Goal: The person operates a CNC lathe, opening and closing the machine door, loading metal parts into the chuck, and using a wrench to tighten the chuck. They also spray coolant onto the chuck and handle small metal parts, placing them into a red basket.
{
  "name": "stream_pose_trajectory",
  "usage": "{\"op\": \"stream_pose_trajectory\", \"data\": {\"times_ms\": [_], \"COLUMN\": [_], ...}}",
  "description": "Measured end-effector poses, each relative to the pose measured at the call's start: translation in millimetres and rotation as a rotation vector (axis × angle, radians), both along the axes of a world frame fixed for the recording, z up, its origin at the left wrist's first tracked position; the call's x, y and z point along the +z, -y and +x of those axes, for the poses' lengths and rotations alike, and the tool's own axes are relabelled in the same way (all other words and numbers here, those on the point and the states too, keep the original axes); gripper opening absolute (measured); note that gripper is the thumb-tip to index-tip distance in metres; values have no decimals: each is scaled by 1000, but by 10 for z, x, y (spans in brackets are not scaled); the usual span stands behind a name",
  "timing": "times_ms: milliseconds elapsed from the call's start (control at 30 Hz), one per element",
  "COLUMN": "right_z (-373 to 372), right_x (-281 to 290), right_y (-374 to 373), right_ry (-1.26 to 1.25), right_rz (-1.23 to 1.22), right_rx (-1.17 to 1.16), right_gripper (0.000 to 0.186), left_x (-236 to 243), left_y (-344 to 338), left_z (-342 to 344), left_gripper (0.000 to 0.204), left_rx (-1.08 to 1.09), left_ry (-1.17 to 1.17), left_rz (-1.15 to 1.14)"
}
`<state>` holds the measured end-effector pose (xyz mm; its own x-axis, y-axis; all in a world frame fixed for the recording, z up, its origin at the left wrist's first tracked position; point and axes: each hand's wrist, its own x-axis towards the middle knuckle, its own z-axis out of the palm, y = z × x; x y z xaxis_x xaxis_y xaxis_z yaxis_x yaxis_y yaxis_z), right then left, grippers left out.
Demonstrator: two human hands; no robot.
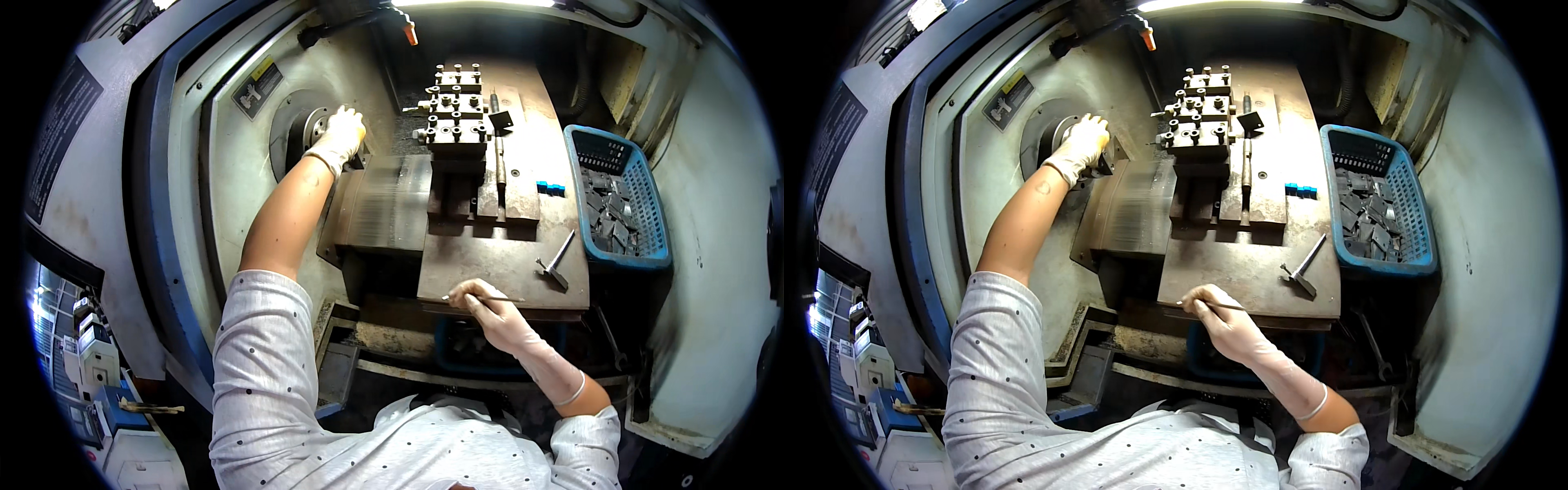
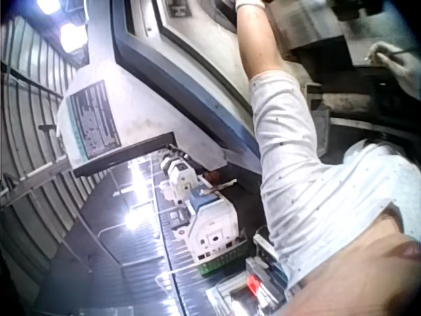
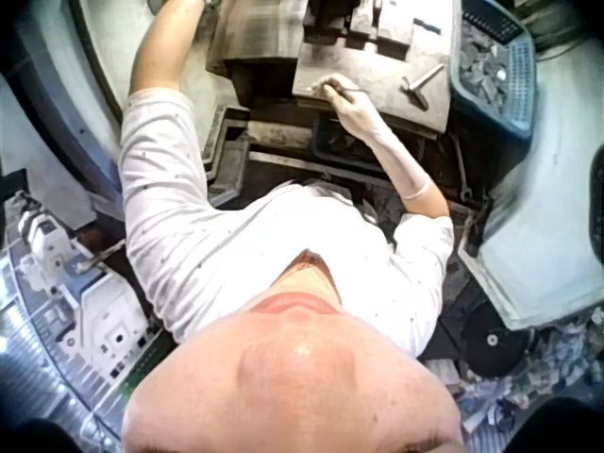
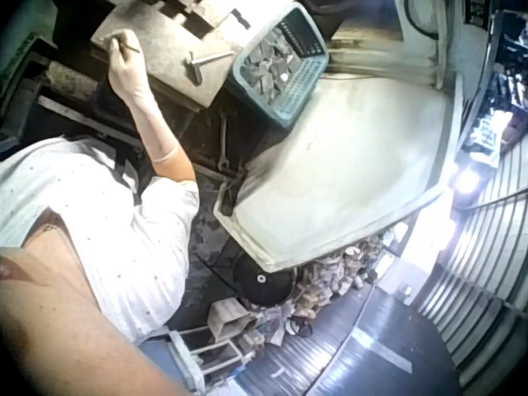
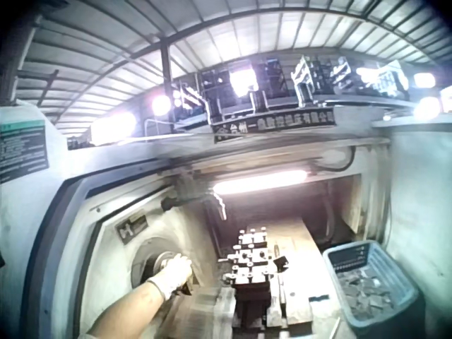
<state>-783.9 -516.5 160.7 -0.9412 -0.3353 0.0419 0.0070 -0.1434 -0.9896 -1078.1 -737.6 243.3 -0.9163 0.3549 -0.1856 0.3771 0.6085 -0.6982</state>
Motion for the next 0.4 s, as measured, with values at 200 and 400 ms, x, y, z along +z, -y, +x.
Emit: {"op": "stream_pose_trajectory", "data": {"times_ms": [200, 400], "right_z": [470, 758], "right_x": [-97, -434], "right_y": [-340, -608], "right_ry": [100, 164], "right_rz": [-123, -162], "right_rx": [-163, -286], "right_gripper": [12, 13], "left_x": [-457, -481], "left_y": [62, -110], "left_z": [-14, 54], "left_gripper": [29, 23], "left_rx": [-67, 33], "left_ry": [-387, -414], "left_rz": [-141, -237]}}
